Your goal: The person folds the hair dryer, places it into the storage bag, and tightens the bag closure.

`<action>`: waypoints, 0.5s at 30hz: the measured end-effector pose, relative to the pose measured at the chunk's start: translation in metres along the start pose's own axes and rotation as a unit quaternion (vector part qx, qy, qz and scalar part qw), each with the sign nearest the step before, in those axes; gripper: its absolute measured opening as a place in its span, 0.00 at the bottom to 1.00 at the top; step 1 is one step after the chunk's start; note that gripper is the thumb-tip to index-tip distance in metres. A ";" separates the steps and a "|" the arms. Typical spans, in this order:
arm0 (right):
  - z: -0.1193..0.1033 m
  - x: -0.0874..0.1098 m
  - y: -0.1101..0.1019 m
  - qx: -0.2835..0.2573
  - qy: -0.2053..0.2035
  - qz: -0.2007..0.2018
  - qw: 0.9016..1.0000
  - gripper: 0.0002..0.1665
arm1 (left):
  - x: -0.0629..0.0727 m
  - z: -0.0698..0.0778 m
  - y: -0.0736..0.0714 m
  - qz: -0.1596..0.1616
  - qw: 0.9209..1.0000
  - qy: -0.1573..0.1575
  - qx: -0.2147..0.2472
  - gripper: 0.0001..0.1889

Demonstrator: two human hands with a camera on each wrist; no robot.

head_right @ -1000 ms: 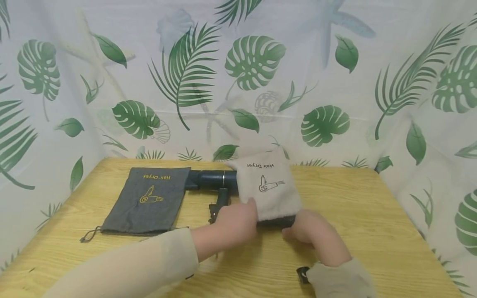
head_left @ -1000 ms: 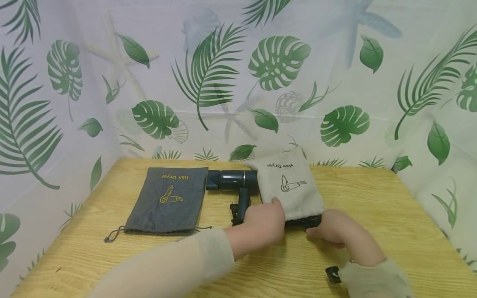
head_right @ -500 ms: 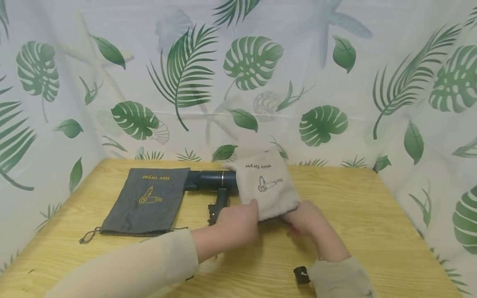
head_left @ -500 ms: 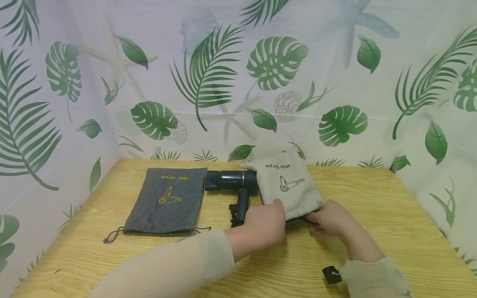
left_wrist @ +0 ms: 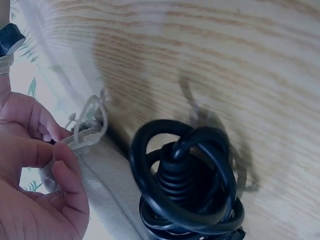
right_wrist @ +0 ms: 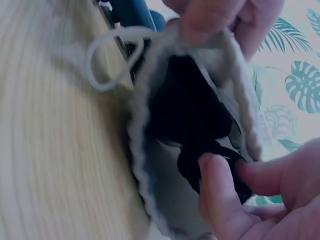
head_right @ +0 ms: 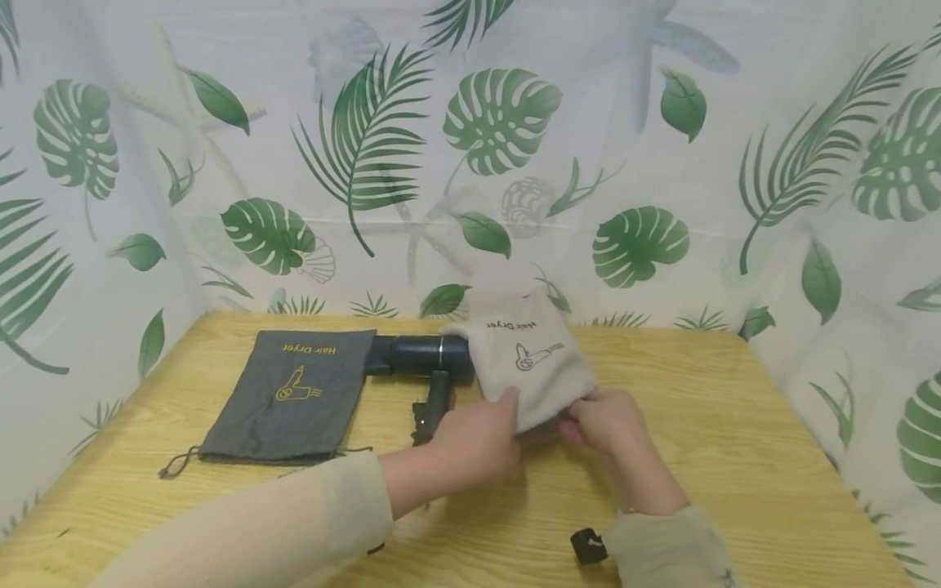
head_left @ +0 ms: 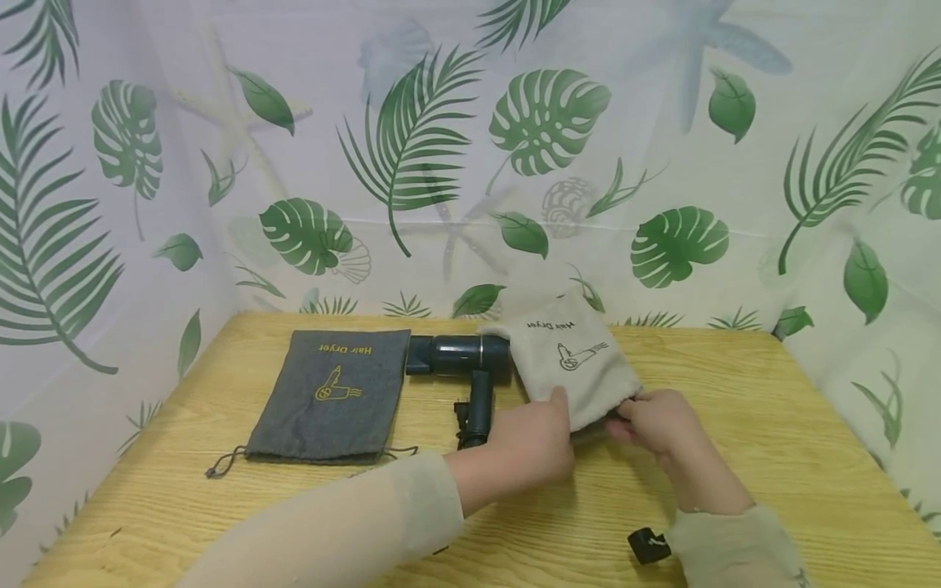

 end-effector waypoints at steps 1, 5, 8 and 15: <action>-0.001 0.000 0.000 -0.005 0.000 0.003 1.000 0.23 | 0.000 0.001 0.000 0.000 1.000 0.005 0.009 0.39; -0.004 0.003 0.001 -0.015 0.001 0.012 1.000 0.24 | -0.001 0.005 -0.001 -0.003 0.999 0.028 0.033 0.35; -0.008 0.006 0.000 0.023 -0.012 0.017 1.000 0.21 | -0.001 0.009 -0.002 -0.010 0.998 0.045 0.041 0.34; -0.010 0.008 -0.004 0.112 -0.056 -0.011 0.992 0.16 | 0.005 0.013 -0.004 -0.027 0.997 0.050 0.044 0.26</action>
Point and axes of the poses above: each hand's wrist, its own x-axis away from the middle knuckle, its own y-axis out of the palm, z = x × y, the point moved 6 cm from there along -x, towards the middle knuckle, and after that the axes turned 15 degrees about x, right-handed, at the moved point
